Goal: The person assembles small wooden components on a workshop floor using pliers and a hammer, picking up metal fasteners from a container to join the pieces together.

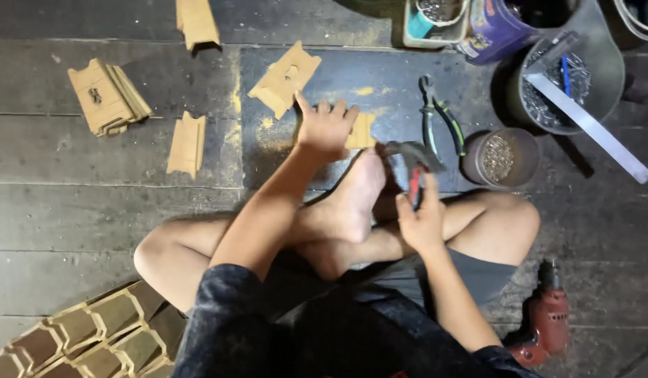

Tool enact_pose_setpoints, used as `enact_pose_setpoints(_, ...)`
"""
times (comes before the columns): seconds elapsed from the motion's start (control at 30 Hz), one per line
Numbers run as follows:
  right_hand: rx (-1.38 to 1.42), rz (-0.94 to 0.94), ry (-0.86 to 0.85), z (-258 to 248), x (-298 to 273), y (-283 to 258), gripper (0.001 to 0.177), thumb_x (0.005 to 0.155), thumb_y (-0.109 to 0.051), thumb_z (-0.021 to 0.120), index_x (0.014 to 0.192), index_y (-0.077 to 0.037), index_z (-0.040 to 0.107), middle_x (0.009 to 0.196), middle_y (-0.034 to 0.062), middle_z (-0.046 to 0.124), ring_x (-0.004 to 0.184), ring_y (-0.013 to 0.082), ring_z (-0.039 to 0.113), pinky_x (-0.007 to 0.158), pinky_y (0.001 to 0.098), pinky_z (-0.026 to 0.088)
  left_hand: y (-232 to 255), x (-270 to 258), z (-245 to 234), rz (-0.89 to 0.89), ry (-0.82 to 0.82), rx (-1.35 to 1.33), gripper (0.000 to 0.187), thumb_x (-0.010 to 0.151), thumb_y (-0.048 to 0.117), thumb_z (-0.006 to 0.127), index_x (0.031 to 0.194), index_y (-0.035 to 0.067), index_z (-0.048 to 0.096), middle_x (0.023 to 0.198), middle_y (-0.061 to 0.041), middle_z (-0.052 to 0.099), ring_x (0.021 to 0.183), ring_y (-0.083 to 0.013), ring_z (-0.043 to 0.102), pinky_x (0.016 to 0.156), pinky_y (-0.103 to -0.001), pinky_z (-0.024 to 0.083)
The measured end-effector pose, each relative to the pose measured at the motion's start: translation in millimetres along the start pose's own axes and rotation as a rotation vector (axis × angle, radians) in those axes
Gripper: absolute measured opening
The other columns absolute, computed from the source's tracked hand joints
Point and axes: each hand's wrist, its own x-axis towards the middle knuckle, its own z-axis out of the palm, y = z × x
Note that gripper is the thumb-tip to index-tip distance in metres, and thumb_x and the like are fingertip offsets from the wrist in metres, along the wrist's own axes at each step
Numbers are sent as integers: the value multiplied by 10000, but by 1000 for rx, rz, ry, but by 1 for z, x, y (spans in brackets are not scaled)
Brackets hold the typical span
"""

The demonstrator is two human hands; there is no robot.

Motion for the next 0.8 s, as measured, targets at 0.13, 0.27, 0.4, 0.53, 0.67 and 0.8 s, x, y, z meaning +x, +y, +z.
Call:
enact_pose_setpoints(0.13, 163, 180, 7, -25, 10, 35, 731, 920, -131, 705, 1598, -253, 460, 880, 249, 711, 656, 356, 717, 524, 438, 600, -18, 2, -53, 42, -174, -142, 850, 629, 414, 886, 1413, 265, 593, 1278, 12, 632, 1205, -324, 600, 1038, -956, 143)
enact_pose_setpoints(0.27, 303, 376, -179, -33, 15, 43, 696, 902, -32, 648, 1569, -149, 489, 757, 227, 715, 448, 286, 685, 376, 371, 577, -33, -21, -115, 157, 69, -463, 933, 561, 283, 981, 1392, 214, 562, 1413, -29, 538, 1439, -360, 391, 1125, -901, 89)
enact_pose_setpoints(0.4, -119, 344, -323, -58, 29, 10, 679, 889, -311, 709, 1552, -308, 561, 1211, 207, 773, 969, 329, 785, 899, 497, 620, -20, -31, -147, 320, 497, -649, 715, 828, 705, 815, 1365, 269, 635, 1514, -91, 473, 1503, -373, 292, 1261, -702, 67)
enact_pose_setpoints(0.53, -408, 208, -329, -50, 54, 90, 639, 886, -479, 700, 1507, -361, 606, 1218, 158, 783, 1199, 364, 717, 1031, 507, 578, 2, -32, -159, 474, 700, -821, 656, 919, 693, 705, 1352, 203, 654, 1467, -172, 494, 1407, -441, 414, 1183, -682, 315)
enact_pose_setpoints(0.67, -576, 234, -387, -52, 64, 123, 585, 864, -528, 699, 1415, -333, 696, 1236, 95, 797, 1192, 324, 737, 1027, 484, 597, 21, -34, -159, 583, 808, -951, 633, 885, 590, 794, 1278, 107, 681, 1380, -280, 527, 1284, -530, 516, 1073, -735, 430)
enact_pose_setpoints(0.8, -609, 265, -449, -83, 38, 38, 521, 920, -490, 628, 1393, -295, 724, 1324, 142, 768, 1277, 373, 693, 1073, 496, 559, 42, -28, -163, 634, 942, -987, 609, 858, 529, 855, 1244, 99, 663, 1336, -318, 495, 1244, -541, 529, 1035, -713, 456)
